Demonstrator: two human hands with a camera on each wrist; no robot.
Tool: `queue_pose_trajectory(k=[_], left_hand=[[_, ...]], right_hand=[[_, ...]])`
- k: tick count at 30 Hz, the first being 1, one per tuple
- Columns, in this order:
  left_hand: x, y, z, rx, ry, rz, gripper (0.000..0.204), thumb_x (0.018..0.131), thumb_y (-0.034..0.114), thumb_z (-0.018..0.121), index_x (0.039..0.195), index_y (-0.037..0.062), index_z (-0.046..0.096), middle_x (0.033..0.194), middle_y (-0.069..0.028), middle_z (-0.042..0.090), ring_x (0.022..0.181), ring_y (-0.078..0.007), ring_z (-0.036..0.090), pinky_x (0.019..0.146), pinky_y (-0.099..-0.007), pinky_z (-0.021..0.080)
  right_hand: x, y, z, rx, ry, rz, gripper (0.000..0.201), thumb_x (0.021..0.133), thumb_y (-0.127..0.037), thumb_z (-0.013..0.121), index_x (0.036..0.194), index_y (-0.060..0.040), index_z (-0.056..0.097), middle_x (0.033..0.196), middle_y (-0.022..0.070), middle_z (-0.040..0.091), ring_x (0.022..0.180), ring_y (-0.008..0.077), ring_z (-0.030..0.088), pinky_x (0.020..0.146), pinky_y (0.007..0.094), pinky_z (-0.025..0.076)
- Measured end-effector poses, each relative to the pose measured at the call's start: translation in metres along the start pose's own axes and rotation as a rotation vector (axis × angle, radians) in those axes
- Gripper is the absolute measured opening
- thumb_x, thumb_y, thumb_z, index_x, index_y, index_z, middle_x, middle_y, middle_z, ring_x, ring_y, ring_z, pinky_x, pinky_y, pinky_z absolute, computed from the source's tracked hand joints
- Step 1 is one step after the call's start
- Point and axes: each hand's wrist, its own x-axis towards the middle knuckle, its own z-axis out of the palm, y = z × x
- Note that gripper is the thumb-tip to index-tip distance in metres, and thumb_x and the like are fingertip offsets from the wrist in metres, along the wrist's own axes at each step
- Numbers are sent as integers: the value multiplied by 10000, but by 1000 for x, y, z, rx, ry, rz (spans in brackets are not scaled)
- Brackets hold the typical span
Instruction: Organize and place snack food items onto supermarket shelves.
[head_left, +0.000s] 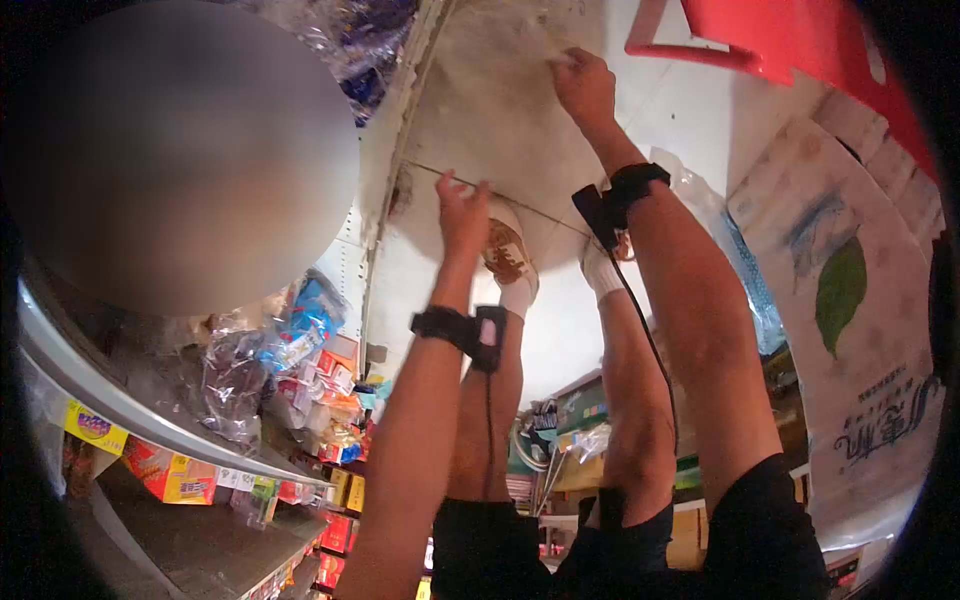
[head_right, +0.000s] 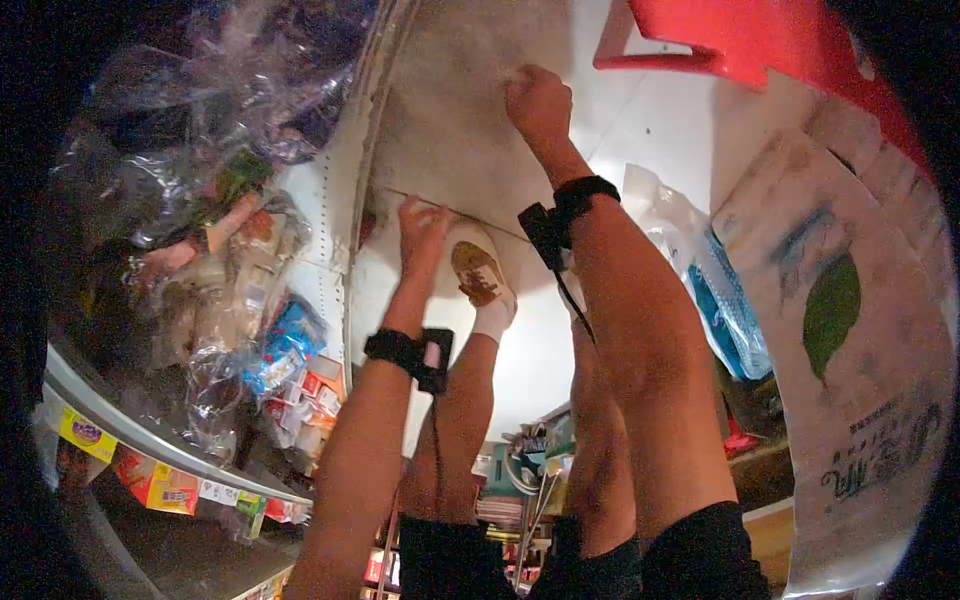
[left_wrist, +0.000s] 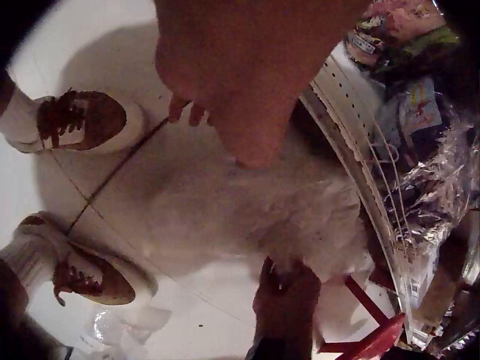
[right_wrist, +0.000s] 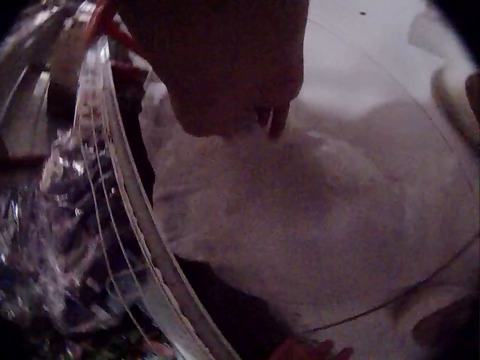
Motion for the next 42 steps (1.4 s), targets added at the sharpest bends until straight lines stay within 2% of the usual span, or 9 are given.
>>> queue_pose_trajectory(k=[3, 5, 8, 13, 15, 22, 26, 30, 42], left_hand=[[-1, -4, -3, -60, -25, -57, 690, 952, 301, 719, 1485, 48, 363, 1316, -190, 570, 1227, -324, 583, 1014, -438, 474], [-15, -8, 0, -29, -65, 30, 745, 962, 409, 684, 1519, 55, 337, 1334, -194, 563, 1230, -312, 574, 1041, -428, 461], [-43, -22, 6, -491, -289, -205, 756, 967, 438, 690, 1554, 110, 343, 1417, -156, 542, 1302, -297, 532, 1095, -439, 439], [-159, 56, -4, -852, -781, -532, 714, 985, 420, 685, 1569, 134, 392, 1477, -136, 532, 1365, -285, 501, 1158, -431, 401], [-196, 47, -3, -444, -760, 28, 612, 1013, 215, 618, 1549, 129, 337, 1400, -125, 559, 1171, -254, 625, 938, -406, 558], [-243, -14, 7, 9, -595, -194, 379, 970, 29, 541, 1338, 56, 628, 1159, -90, 704, 1003, -198, 676, 812, -333, 565], [-288, -56, 1, 172, -691, 172, 309, 930, -3, 523, 1168, 5, 719, 1030, -66, 733, 916, -161, 676, 799, -335, 554], [-377, -68, 11, 569, -851, 364, 287, 887, 18, 553, 1112, -23, 727, 1056, -123, 746, 911, -206, 699, 824, -344, 547], [-538, -141, 11, 1015, -1547, 938, 256, 816, 161, 666, 1036, 30, 657, 984, -191, 665, 969, -421, 650, 816, -500, 533]], right_hand=[[-17, 73, 19, 471, -69, 209, 477, 924, -433, 698, 1266, -100, 697, 857, 92, 753, 826, 302, 736, 807, 419, 600], [-71, 88, -11, 1218, -314, 616, 551, 1015, -517, 538, 1354, -93, 635, 1060, 91, 735, 980, 276, 698, 884, 418, 565], [-183, 28, -92, 918, -422, 797, 626, 1075, -532, 372, 1492, -79, 483, 1411, 94, 558, 1275, 237, 518, 1052, 436, 454], [-332, -5, -149, 838, -848, 372, 358, 1009, -308, 511, 1188, -28, 645, 1071, 65, 648, 903, 204, 620, 850, 358, 540], [-370, -22, -156, 536, -1082, 129, 356, 995, -260, 506, 1167, 13, 656, 1083, 80, 669, 901, 186, 594, 756, 382, 508], [-482, -21, -204, 516, -466, 266, 409, 932, -321, 547, 905, 73, 652, 706, 233, 629, 679, 366, 626, 713, 471, 513], [-547, 27, -193, 610, 204, 369, 398, 968, -355, 628, 999, 41, 618, 1035, 154, 601, 1092, 227, 595, 904, 385, 510], [-593, 38, -186, 1472, 401, 988, 626, 1024, -536, 576, 1357, -8, 521, 1186, 137, 635, 1176, 282, 595, 1071, 432, 481], [-738, 130, -151, 2251, 323, 731, 382, 1040, -282, 600, 1295, 0, 636, 1240, 119, 702, 1019, 225, 688, 899, 355, 568]])
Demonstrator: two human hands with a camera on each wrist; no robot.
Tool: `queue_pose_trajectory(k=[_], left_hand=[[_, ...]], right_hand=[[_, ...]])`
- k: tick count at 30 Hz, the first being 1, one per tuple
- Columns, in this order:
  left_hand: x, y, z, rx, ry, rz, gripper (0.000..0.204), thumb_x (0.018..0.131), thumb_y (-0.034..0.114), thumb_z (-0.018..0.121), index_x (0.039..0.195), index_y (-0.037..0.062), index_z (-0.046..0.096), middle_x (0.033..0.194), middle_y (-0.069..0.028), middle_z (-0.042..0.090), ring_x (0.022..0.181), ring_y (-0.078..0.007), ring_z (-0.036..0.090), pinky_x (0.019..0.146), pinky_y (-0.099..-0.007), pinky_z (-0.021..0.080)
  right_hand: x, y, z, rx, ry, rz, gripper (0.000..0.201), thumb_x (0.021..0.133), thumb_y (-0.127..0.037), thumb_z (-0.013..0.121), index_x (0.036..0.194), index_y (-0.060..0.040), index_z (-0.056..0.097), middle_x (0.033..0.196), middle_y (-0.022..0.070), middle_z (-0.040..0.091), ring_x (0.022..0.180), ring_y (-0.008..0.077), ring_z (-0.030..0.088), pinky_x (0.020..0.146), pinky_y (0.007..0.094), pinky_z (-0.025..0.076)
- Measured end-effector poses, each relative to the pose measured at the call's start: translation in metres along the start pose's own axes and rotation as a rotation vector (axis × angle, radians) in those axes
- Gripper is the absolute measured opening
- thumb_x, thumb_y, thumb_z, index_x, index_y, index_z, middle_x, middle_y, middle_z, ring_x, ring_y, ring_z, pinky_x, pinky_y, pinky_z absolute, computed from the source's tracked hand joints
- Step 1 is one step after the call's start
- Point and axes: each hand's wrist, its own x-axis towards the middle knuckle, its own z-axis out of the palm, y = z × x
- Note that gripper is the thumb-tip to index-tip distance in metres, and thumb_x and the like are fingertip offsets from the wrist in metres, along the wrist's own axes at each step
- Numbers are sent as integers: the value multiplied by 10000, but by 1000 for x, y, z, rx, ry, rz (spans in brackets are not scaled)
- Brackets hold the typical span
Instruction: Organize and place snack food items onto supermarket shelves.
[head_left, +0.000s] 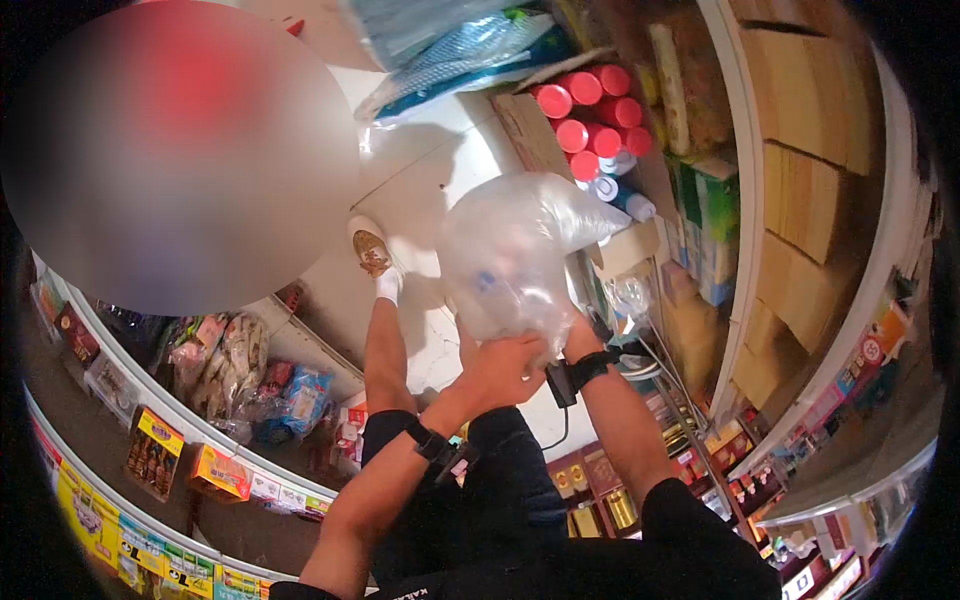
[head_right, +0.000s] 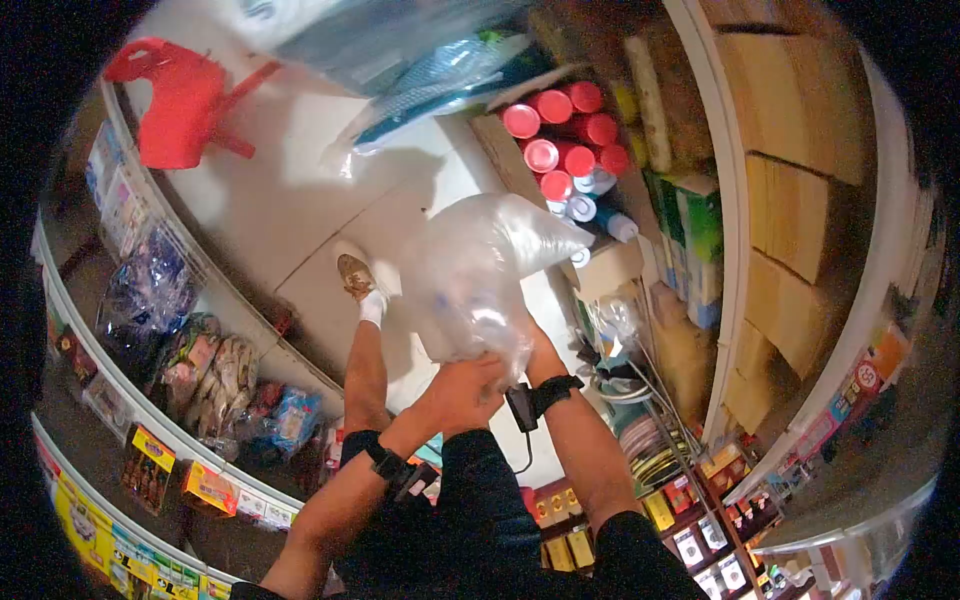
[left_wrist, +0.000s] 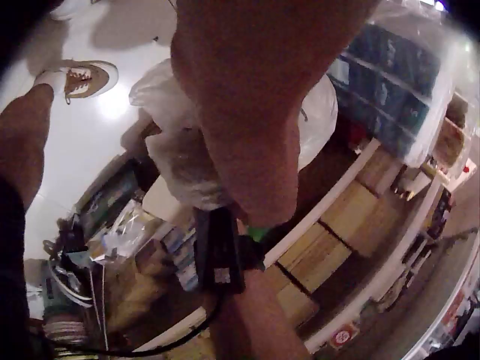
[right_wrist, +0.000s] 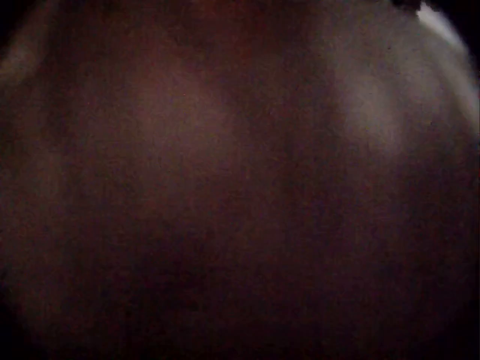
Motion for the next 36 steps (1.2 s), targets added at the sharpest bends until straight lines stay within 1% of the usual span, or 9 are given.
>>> queue_pose_trajectory(k=[8, 14, 18, 22, 25, 28, 30, 35, 36], left_hand=[[-15, 12, 0, 65, -146, 78, 488, 888, 275, 697, 1307, 38, 611, 1135, -220, 669, 1053, -417, 651, 929, -489, 518], [-10, -5, -95, 106, 203, -227, 682, 781, 170, 844, 1363, -16, 542, 1361, -220, 594, 1253, -377, 588, 1044, -436, 491], [28, -3, -139, 209, 341, 15, 1028, 746, 245, 893, 1565, 13, 316, 1538, -247, 418, 1439, -436, 391, 1191, -483, 351], [61, 10, -156, 276, 426, 158, 952, 698, 251, 931, 1485, 32, 441, 1483, -209, 485, 1369, -345, 494, 1103, -464, 443], [66, -12, -173, -210, 377, 101, 972, 754, 221, 889, 1540, 6, 359, 1515, -206, 468, 1395, -332, 475, 1144, -418, 408], [67, -76, -183, -340, -18, 155, 785, 826, 140, 816, 1492, -3, 426, 1476, -188, 506, 1338, -282, 512, 1099, -392, 437], [66, -84, -160, -191, 189, -175, 606, 901, 67, 718, 1449, -12, 472, 1425, -175, 548, 1296, -261, 527, 1085, -387, 435], [63, -88, -147, -581, 321, -312, 555, 926, 23, 650, 1451, -8, 473, 1393, -125, 573, 1286, -233, 530, 1100, -369, 417], [64, -85, -144, -676, 353, -347, 543, 932, 11, 633, 1451, -7, 474, 1385, -112, 579, 1284, -226, 531, 1103, -364, 413]], right_hand=[[-35, -28, -20, -66, 2, -204, 356, 1037, -269, 596, 1257, 7, 646, 1216, 116, 706, 988, 222, 683, 869, 355, 564], [-51, -56, 20, -219, -40, -378, 339, 1035, -260, 593, 1228, 12, 654, 1198, 114, 709, 965, 220, 679, 847, 355, 560], [-48, -67, 62, -345, -73, -483, 328, 1034, -254, 591, 1209, 15, 659, 1185, 113, 711, 949, 219, 677, 832, 355, 558], [-46, -73, 99, -452, -91, -549, 318, 1033, -248, 589, 1190, 19, 663, 1173, 111, 713, 934, 217, 674, 817, 355, 556], [-38, -75, 121, -525, -84, -568, 311, 1032, -243, 588, 1175, 21, 667, 1164, 110, 715, 922, 216, 672, 806, 355, 554], [-21, -76, 139, -780, 87, -495, 256, 997, -220, 599, 989, 18, 691, 1014, 98, 707, 830, 219, 631, 749, 360, 519], [-24, -84, 153, -1014, 173, -485, 249, 971, -223, 625, 940, 14, 698, 981, 104, 698, 832, 240, 635, 763, 364, 518], [-34, -86, 188, -1166, 367, -623, 155, 869, -148, 715, 835, 3, 706, 933, 127, 688, 838, 290, 644, 776, 388, 503], [-32, -86, 192, -1068, 388, -937, 113, 842, -98, 724, 845, 13, 704, 918, 119, 687, 825, 287, 637, 774, 393, 501]])
